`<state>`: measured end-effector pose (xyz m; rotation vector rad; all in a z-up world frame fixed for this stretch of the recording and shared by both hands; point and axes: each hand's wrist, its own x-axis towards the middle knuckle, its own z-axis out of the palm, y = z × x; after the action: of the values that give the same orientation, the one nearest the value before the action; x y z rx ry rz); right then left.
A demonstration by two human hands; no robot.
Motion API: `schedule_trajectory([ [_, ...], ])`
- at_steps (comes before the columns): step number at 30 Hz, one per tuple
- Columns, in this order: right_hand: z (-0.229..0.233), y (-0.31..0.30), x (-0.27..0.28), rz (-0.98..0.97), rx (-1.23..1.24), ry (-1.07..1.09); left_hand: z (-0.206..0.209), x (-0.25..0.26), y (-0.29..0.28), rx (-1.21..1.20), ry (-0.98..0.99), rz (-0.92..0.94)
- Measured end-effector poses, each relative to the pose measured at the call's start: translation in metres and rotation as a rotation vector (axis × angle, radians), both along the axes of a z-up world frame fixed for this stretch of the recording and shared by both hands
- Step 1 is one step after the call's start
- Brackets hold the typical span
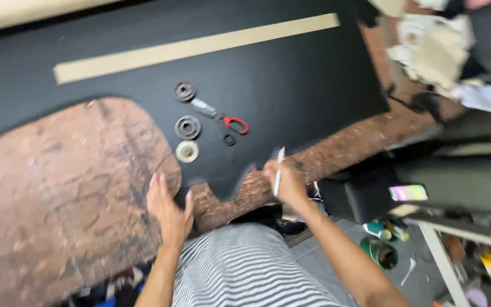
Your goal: The person places a beige template on a black sheet, marks the black sheet with a white marker, and then uses a newspaper template to mark another section of the black sheet. The person also moves metal rings onto the newspaper template.
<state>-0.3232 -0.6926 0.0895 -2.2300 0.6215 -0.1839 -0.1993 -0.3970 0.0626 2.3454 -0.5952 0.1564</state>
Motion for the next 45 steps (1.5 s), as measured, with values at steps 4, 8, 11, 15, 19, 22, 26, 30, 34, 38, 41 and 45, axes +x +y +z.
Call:
schedule_trajectory([
  [4, -0.005, -0.017, 0.062, -0.091, -0.101, 0.031, -0.006, 0.035, -0.037, -0.001, 0.023, 0.063],
  [8, -0.02, -0.002, 0.128, 0.037, -0.255, -0.281, -0.03, 0.075, -0.076, -0.07, -0.077, 0.017],
  [11, -0.031, 0.011, 0.157, 0.175, -0.396, -0.241, -0.052, 0.085, -0.107, -0.02, 0.034, 0.029],
  [15, -0.048, 0.025, 0.181, 0.076, -0.416, -0.245, -0.068, 0.085, -0.128, 0.213, -0.059, 0.113],
  [19, -0.056, -0.005, 0.175, 0.141, -0.319, -0.182, -0.071, 0.094, -0.134, 0.224, -0.107, 0.171],
  [22, -0.054, -0.047, 0.162, 0.187, -0.237, -0.21, -0.076, 0.102, -0.143, 0.323, -0.144, 0.228],
  [26, -0.047, -0.13, 0.123, 0.194, -0.16, -0.236, -0.084, 0.109, -0.151, 0.545, -0.167, 0.293],
  [30, -0.04, -0.255, 0.063, 0.162, -0.091, -0.234, -0.093, 0.087, -0.161, 0.453, -0.014, 0.494],
  [34, -0.027, -0.362, -0.014, -0.014, -0.019, -0.135, -0.094, 0.05, -0.188, 0.54, -0.072, 0.781],
  [38, -0.03, -0.458, -0.059, -0.261, 0.072, -0.027, -0.101, 0.019, -0.244, 0.442, -0.042, 0.769],
  [41, -0.03, -0.512, -0.085, -0.307, -0.07, -0.137, -0.098, 0.01, -0.286, 0.554, -0.067, 0.675],
  [45, -0.036, -0.55, -0.104, -0.298, -0.185, -0.179, -0.071, 0.001, -0.376, 0.493, -0.011, 0.54],
])
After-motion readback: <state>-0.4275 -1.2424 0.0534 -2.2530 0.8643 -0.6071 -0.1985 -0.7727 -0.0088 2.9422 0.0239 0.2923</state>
